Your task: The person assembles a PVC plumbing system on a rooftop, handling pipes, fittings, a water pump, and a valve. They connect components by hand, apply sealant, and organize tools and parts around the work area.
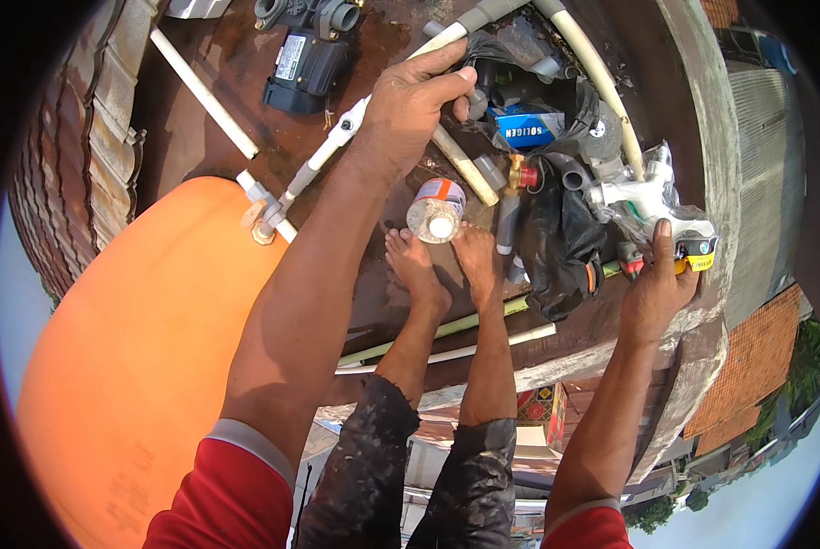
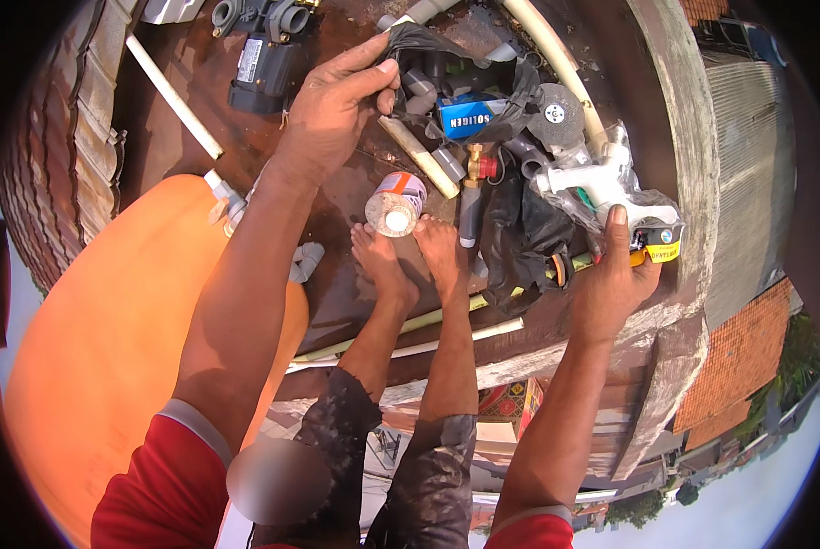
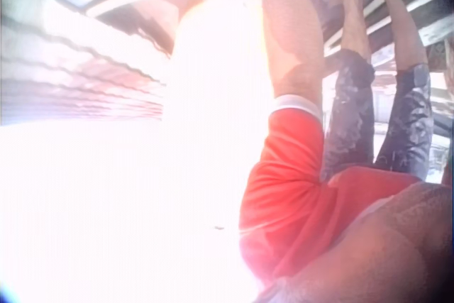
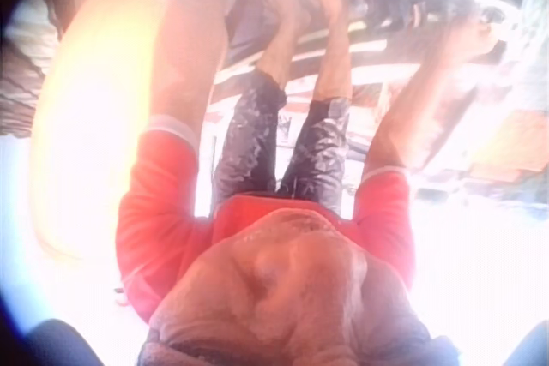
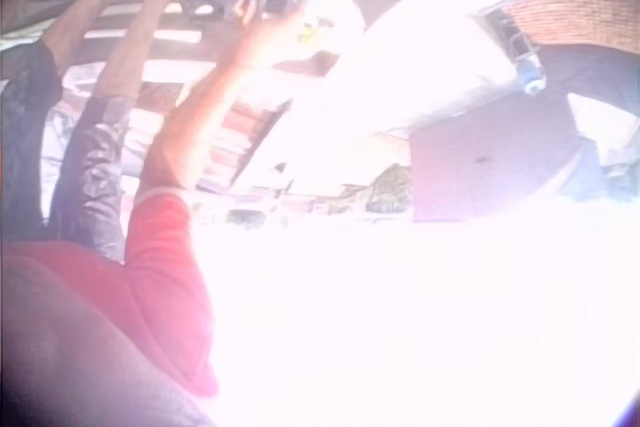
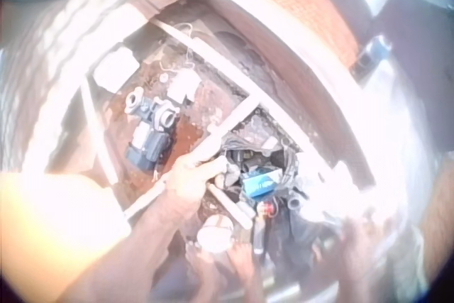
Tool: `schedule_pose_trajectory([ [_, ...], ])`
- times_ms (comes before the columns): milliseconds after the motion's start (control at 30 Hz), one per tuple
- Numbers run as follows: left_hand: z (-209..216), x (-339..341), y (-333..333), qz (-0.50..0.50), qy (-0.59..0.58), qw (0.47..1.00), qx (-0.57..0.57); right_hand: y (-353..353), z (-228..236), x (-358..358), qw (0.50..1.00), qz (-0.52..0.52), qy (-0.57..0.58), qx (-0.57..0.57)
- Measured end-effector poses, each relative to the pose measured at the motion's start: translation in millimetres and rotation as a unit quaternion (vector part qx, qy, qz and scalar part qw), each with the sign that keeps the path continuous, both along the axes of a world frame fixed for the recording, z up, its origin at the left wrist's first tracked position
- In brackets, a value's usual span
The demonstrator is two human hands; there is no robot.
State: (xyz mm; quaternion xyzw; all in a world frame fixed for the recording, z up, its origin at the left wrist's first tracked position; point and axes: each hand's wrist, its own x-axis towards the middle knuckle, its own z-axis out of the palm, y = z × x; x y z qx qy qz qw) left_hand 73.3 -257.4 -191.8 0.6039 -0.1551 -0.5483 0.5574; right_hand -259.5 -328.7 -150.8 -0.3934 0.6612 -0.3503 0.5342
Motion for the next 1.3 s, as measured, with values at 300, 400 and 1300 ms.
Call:
schedule_pose_trajectory([
  [300,15,-2,-16,-0.103,-0.105,0.988,0.035,-16,-75,-65,0.815,0.441,0.346,0.145],
  [400,25,-3,-8,-0.101,-0.092,0.989,0.050,-40,-19,10,0.825,0.414,0.385,0.018],
  [1300,12,13,8,-0.075,-0.120,0.987,0.077,-20,-10,49,0.691,0.583,0.418,-0.092],
])
